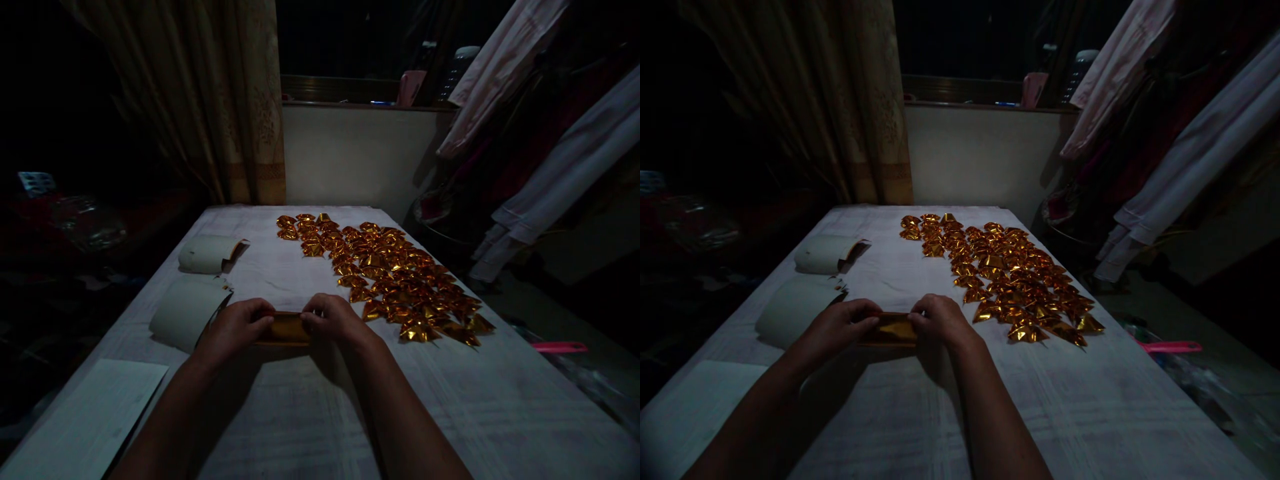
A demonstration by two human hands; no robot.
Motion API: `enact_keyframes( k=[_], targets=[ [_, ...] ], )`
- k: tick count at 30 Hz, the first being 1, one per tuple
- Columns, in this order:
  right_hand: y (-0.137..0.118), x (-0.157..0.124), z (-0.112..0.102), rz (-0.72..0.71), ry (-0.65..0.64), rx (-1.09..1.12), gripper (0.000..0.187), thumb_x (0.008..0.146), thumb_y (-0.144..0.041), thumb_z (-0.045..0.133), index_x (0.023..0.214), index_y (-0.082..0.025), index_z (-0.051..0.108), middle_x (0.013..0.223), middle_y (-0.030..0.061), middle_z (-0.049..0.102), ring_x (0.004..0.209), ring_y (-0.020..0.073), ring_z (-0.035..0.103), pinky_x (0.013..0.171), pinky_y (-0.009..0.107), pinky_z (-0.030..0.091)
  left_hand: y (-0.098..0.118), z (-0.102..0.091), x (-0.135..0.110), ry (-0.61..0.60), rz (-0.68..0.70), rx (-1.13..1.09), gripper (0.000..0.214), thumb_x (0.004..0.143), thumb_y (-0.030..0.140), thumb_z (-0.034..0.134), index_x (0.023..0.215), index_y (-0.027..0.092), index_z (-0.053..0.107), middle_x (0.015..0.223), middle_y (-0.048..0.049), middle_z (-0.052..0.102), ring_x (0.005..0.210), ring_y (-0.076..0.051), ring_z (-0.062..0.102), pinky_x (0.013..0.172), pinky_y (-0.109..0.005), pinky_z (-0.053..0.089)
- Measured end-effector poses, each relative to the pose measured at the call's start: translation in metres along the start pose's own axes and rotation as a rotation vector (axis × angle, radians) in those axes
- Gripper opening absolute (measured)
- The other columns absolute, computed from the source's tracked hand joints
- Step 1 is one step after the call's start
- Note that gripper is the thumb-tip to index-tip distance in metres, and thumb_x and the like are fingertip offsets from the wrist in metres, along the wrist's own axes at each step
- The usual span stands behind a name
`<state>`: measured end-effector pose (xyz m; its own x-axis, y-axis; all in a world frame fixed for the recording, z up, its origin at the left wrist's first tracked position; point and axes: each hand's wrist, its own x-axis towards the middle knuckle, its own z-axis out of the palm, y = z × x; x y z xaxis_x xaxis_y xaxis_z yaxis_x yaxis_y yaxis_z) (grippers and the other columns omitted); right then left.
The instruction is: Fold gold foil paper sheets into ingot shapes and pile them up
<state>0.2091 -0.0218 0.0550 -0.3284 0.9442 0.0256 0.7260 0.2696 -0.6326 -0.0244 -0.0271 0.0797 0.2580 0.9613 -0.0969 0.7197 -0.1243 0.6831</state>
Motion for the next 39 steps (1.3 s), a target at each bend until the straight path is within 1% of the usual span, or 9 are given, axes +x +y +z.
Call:
enact_keyframes(
  k=[3,6,11,17,23,31,36,39],
  targets=[
    [0.001,-0.001,-0.002,-0.034,0.020,0.037,0.010,0.088,-0.019,0.067,0.088,-0.021,0.077,0.087,0.0027,0.072,0.080,0.0154,0.064,0.070,0.024,0.043,0.002,-0.003,0.000,0.019,-0.026,-0.002,0.031,0.078,0.047,0.056,0.082,0.021,0.072,0.078,-0.0032,0.074,0.076,-0.023,0.067,0.067,-0.029,0.045],
    [0.003,-0.001,-0.003,-0.059,0.027,0.070,0.011,0.089,-0.018,0.066,0.089,-0.020,0.076,0.087,0.0027,0.072,0.082,0.0154,0.064,0.071,0.024,0.044,0.006,-0.007,-0.001,0.043,-0.034,0.007,0.029,0.075,0.046,0.057,0.077,0.022,0.071,0.075,-0.0024,0.073,0.075,-0.022,0.066,0.066,-0.029,0.043],
    [0.003,-0.001,-0.005,-0.070,0.019,0.108,0.011,0.089,-0.018,0.065,0.088,-0.020,0.076,0.084,0.0020,0.071,0.080,0.0146,0.064,0.070,0.024,0.044,0.006,-0.010,-0.001,0.052,-0.032,-0.030,0.029,0.072,0.048,0.058,0.077,0.021,0.070,0.071,-0.0015,0.070,0.071,-0.021,0.063,0.064,-0.029,0.043],
    [0.002,-0.002,-0.007,-0.061,0.045,0.139,0.009,0.088,-0.020,0.067,0.084,-0.019,0.075,0.083,0.0020,0.071,0.077,0.0140,0.063,0.068,0.024,0.043,0.000,-0.007,0.000,0.047,0.004,-0.100,0.031,0.072,0.049,0.057,0.080,0.021,0.069,0.075,-0.0024,0.069,0.074,-0.022,0.062,0.066,-0.030,0.045],
    [0.003,-0.002,-0.008,-0.058,0.058,0.138,0.007,0.087,-0.021,0.070,0.083,-0.019,0.075,0.082,0.0018,0.071,0.075,0.0136,0.062,0.067,0.024,0.043,0.002,-0.008,0.001,0.037,-0.002,-0.111,0.031,0.070,0.048,0.057,0.079,0.020,0.068,0.076,-0.0036,0.069,0.075,-0.023,0.063,0.069,-0.032,0.046],
    [0.006,-0.002,-0.008,-0.076,0.065,0.100,0.011,0.090,-0.022,0.065,0.089,-0.020,0.076,0.087,0.0031,0.072,0.079,0.0148,0.063,0.070,0.025,0.044,0.004,-0.010,0.000,-0.006,0.003,-0.120,0.025,0.070,0.043,0.058,0.076,0.021,0.069,0.074,-0.0026,0.071,0.074,-0.021,0.063,0.068,-0.030,0.046],
    [0.007,-0.002,-0.008,-0.060,0.052,0.099,0.013,0.091,-0.021,0.064,0.089,-0.020,0.076,0.086,0.0028,0.072,0.079,0.0151,0.063,0.070,0.025,0.044,0.005,-0.010,0.000,0.002,0.010,-0.120,0.029,0.072,0.045,0.056,0.079,0.021,0.070,0.077,-0.0040,0.072,0.075,-0.023,0.065,0.070,-0.032,0.047],
    [0.007,-0.001,-0.008,-0.053,0.068,0.083,0.012,0.091,-0.020,0.064,0.088,-0.020,0.076,0.085,0.0027,0.072,0.079,0.0150,0.063,0.070,0.024,0.044,0.005,-0.011,0.000,0.016,0.002,-0.093,0.033,0.073,0.049,0.054,0.081,0.022,0.070,0.079,-0.0043,0.073,0.077,-0.024,0.066,0.071,-0.032,0.048]
  ],
)
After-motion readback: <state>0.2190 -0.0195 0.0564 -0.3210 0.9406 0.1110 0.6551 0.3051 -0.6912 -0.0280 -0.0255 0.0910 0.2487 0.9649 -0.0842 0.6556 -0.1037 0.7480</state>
